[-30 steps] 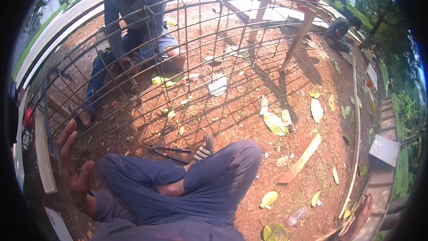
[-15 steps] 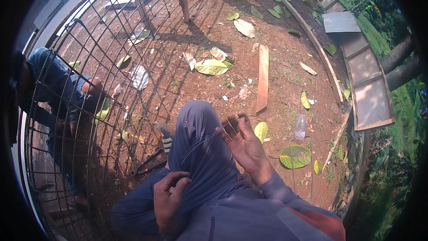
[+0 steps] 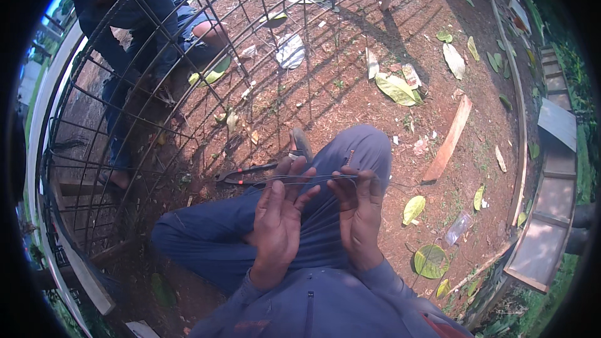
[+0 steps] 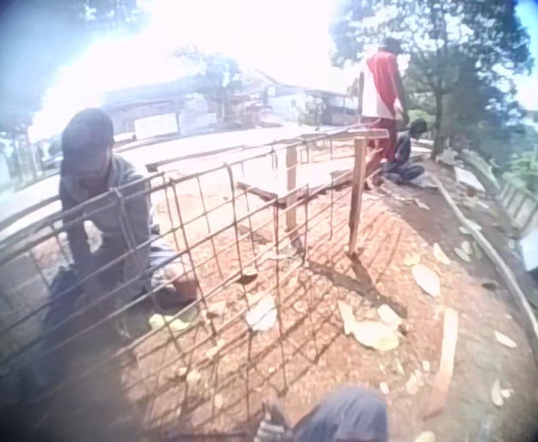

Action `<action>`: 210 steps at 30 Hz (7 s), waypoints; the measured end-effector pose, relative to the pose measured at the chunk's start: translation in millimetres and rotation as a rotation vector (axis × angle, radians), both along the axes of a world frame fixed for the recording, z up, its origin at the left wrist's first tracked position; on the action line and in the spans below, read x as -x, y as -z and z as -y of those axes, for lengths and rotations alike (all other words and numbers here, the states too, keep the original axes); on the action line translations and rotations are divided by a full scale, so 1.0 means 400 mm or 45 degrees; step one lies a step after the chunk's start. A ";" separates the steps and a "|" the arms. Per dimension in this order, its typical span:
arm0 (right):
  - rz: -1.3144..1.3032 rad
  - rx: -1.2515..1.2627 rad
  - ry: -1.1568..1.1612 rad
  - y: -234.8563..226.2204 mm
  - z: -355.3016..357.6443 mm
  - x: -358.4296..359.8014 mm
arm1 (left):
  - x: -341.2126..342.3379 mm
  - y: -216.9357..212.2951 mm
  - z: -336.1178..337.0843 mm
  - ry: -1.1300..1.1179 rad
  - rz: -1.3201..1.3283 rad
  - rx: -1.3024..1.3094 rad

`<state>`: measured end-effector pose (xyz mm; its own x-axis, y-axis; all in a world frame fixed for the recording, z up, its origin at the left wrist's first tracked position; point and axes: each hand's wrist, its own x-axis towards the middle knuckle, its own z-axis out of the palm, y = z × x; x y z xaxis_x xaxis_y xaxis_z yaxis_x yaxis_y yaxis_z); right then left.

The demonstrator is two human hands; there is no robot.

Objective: The person sits on the ground and uses pliers to cut and twist wire ties to fasten sections of a wire mesh cage. They repeatedly cut wire, wrap it around the mesh intersections, and twist it to secure the structure.

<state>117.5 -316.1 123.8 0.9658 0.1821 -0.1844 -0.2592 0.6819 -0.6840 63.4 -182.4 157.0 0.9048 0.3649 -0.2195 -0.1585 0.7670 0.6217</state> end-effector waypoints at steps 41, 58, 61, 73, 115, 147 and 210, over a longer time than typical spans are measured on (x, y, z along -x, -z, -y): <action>2.027 0.990 -1.065 -0.276 -0.491 -0.117 | 0.162 0.020 -0.284 -0.256 -0.374 -0.869; 1.836 0.890 -0.773 -0.178 -0.467 -0.164 | 0.065 -0.050 -0.309 -0.947 -0.280 -0.816; 1.844 0.832 -0.790 -0.183 -0.465 -0.164 | 0.077 -0.057 -0.308 -0.930 -0.300 -0.819; 1.772 0.833 -0.925 -0.203 -0.465 -0.155 | 0.096 -0.058 -0.307 -0.944 -0.314 -0.994; 1.395 0.812 -1.277 -0.207 -0.456 -0.148 | 0.136 -0.094 -0.349 -0.720 -0.315 -1.636; 1.040 0.701 -1.431 -0.214 -0.434 -0.151 | 0.133 -0.117 -0.344 -0.696 -0.342 -1.631; 0.309 0.384 -1.985 -0.192 -0.461 -0.126 | 0.130 -0.029 -0.416 -0.778 0.362 -0.161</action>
<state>168.0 -131.5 200.6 -0.1078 0.9564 -0.2715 -0.4096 -0.2915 -0.8644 11.2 -16.0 168.7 0.5444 0.8356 0.0741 -0.7103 0.4122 0.5706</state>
